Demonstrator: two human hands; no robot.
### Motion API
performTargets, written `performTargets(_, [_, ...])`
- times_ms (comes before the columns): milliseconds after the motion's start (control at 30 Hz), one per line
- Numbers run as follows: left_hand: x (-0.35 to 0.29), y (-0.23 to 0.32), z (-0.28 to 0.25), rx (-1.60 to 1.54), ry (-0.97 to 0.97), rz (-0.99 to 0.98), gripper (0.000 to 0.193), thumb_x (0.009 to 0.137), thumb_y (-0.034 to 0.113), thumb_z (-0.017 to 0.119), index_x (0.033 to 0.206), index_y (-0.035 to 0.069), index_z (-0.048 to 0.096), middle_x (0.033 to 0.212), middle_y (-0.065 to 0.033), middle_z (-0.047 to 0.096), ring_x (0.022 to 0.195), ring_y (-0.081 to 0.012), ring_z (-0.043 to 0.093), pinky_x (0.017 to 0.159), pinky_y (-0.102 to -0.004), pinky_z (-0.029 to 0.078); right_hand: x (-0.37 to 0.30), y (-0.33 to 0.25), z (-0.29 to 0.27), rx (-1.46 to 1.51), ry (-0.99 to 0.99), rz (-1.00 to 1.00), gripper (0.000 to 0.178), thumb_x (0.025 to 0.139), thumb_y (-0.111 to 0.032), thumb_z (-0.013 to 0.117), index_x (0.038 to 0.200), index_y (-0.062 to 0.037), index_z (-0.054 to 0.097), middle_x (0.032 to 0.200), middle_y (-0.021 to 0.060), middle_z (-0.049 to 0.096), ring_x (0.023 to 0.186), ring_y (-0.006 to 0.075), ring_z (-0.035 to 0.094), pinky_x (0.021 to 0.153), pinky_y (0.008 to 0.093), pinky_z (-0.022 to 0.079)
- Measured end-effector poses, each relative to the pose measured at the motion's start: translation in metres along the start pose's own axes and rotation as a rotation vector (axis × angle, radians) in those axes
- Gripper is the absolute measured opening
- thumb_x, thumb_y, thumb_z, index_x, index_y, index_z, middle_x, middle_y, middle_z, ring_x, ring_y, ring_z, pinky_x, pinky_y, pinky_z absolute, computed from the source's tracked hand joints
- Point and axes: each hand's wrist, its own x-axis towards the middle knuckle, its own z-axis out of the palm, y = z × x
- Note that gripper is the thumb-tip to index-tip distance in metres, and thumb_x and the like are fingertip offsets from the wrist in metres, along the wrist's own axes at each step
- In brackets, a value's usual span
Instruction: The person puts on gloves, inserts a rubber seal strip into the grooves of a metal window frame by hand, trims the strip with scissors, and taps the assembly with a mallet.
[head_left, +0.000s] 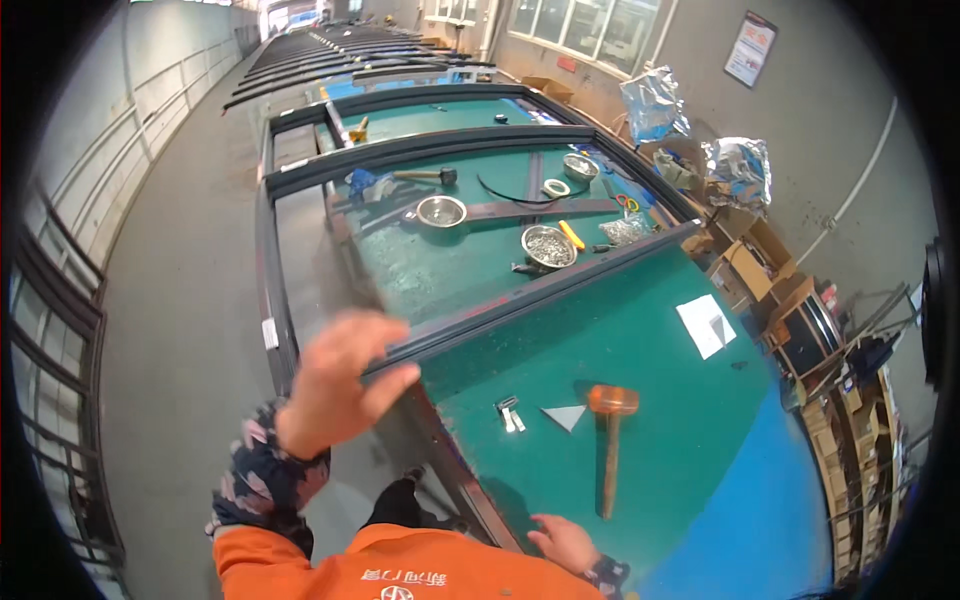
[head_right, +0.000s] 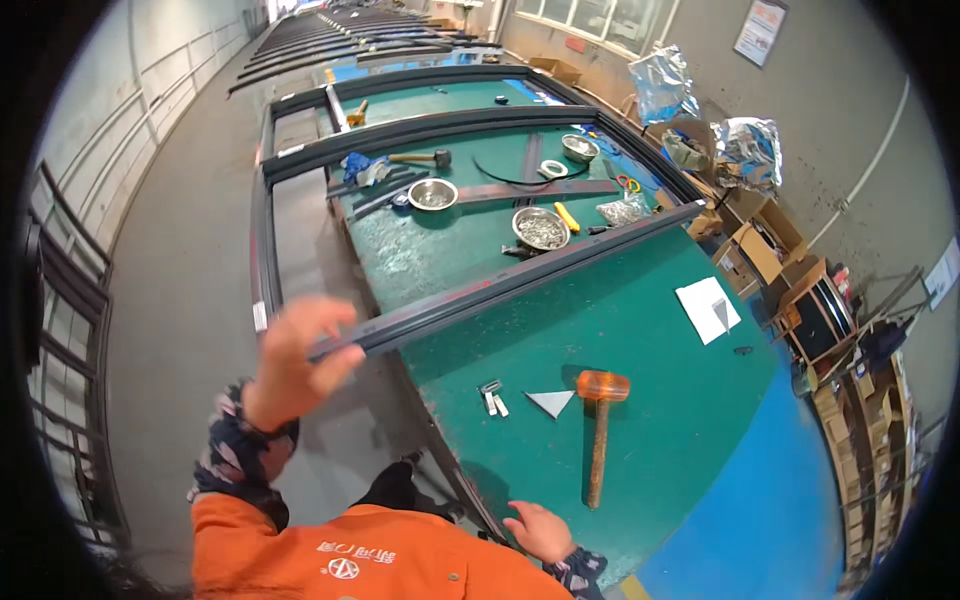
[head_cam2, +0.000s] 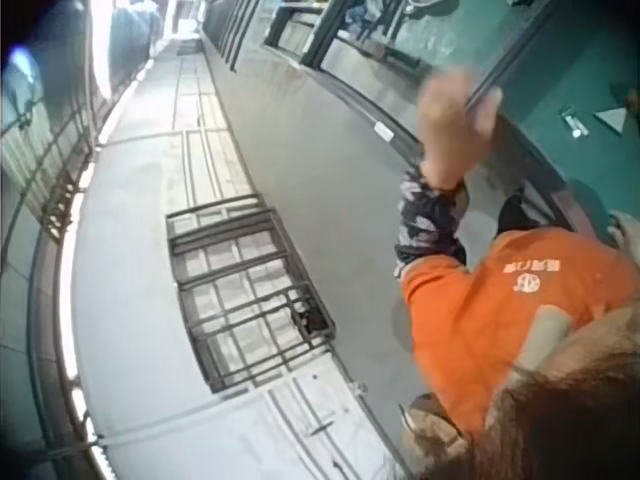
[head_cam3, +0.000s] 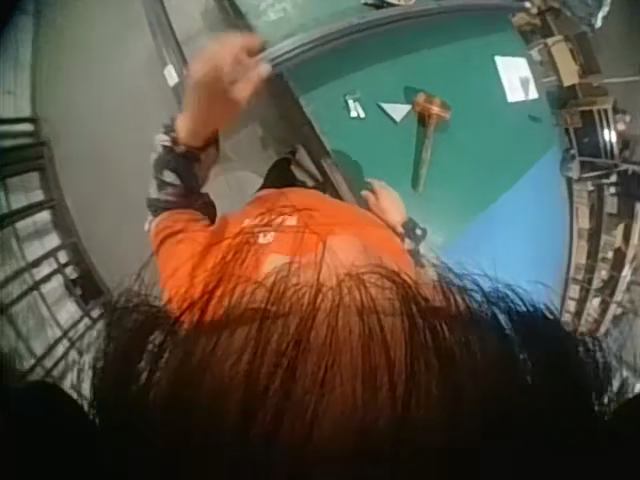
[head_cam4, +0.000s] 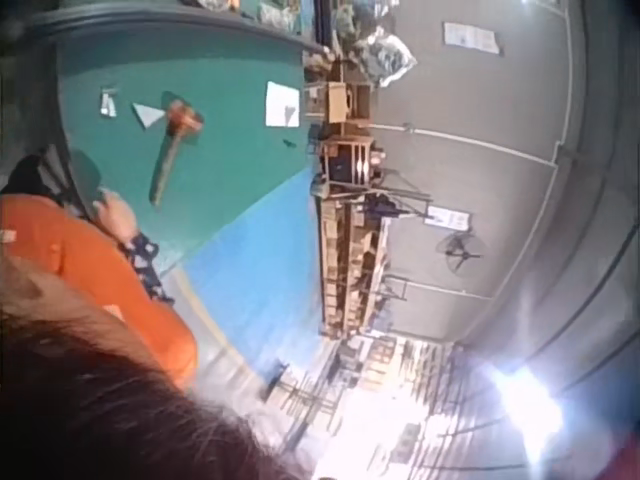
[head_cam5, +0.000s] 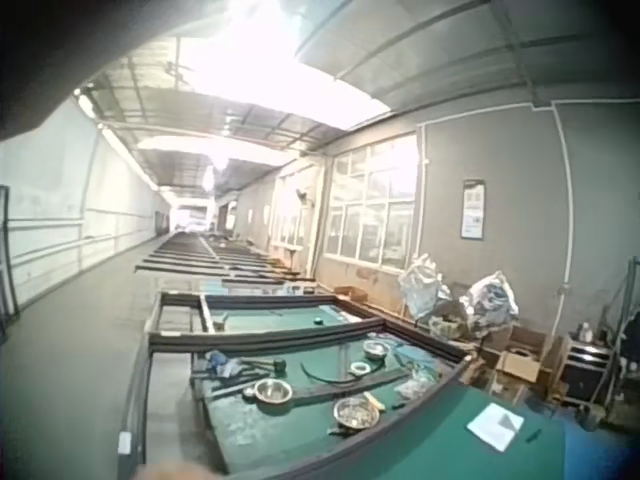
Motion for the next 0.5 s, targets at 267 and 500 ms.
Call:
performTargets(267, [0.009, 0.025, -0.202, 0.201, 0.523, 0.392, 0.043, 0.093, 0.024, 0.054, 0.129, 0.001, 0.057, 0.122, -0.0195, 0.061, 0.096, -0.0264, 0.057, 0.085, -0.0364, 0.049, 0.035, -0.063, -0.023, -0.091, 0.036, -0.249, 0.04, 0.091, -0.027, 0.063, 0.126, -0.0076, 0.062, 0.113, 0.0102, 0.07, 0.094, 0.0309, 0.066, 0.083, 0.0374, 0.052])
performTargets(500, [-0.23, -0.008, -0.392, 0.252, 0.531, 0.44, 0.042, 0.096, 0.029, 0.053, 0.129, 0.003, 0.056, 0.124, -0.0171, 0.06, 0.102, -0.0249, 0.055, 0.09, -0.0398, 0.047, 0.039, -0.135, 0.038, -0.028, -0.006, -0.201, 0.036, 0.09, -0.027, 0.064, 0.12, -0.0077, 0.064, 0.109, 0.0129, 0.07, 0.095, 0.0349, 0.066, 0.078, 0.04, 0.053])
